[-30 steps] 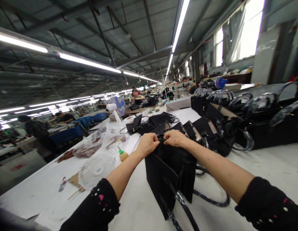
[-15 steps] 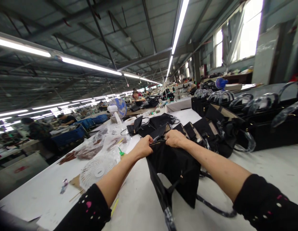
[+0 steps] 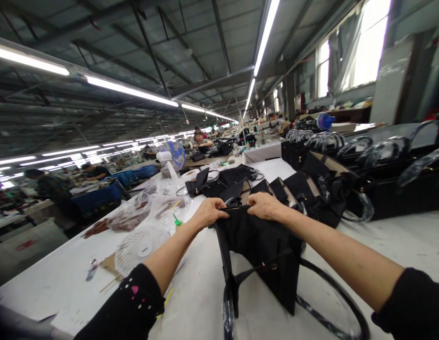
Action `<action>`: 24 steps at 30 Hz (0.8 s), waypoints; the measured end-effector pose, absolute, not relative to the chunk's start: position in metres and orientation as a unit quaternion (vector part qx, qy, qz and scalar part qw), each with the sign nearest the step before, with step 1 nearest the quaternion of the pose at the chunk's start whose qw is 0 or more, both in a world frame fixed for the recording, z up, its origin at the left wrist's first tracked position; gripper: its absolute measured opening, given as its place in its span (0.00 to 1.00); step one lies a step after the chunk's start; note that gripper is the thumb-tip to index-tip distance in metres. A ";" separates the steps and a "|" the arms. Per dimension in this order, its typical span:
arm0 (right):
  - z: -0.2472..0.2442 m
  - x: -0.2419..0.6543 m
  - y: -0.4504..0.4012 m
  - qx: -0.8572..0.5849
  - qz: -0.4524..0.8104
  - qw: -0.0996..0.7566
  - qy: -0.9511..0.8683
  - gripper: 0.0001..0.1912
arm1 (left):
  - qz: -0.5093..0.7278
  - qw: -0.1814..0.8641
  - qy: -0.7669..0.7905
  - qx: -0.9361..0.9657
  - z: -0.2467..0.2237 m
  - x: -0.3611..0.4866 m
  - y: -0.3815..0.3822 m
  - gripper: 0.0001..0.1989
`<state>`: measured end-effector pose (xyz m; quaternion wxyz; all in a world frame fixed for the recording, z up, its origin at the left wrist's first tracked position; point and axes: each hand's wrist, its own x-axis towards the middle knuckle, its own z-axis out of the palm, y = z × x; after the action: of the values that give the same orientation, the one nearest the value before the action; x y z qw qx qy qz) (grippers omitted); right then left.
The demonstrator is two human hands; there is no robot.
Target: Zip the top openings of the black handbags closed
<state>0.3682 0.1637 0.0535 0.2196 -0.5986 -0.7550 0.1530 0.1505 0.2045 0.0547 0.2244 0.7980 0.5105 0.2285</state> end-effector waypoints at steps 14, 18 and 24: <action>0.043 0.360 0.177 -0.536 0.171 0.249 -0.788 0.10 | 0.209 0.139 0.501 0.828 0.056 0.152 0.201 0.09; 0.043 0.360 0.176 -0.548 0.142 0.239 -0.789 0.10 | 0.203 0.113 0.495 0.837 0.057 0.154 0.199 0.09; 0.043 0.359 0.172 -0.558 0.138 0.250 -0.780 0.13 | 0.205 0.094 0.465 0.856 0.066 0.166 0.188 0.11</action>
<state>0.3586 0.1725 0.0432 0.2499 -0.5576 -0.7795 0.1380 0.1659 0.1883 0.0658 0.0940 0.8559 0.4653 0.2051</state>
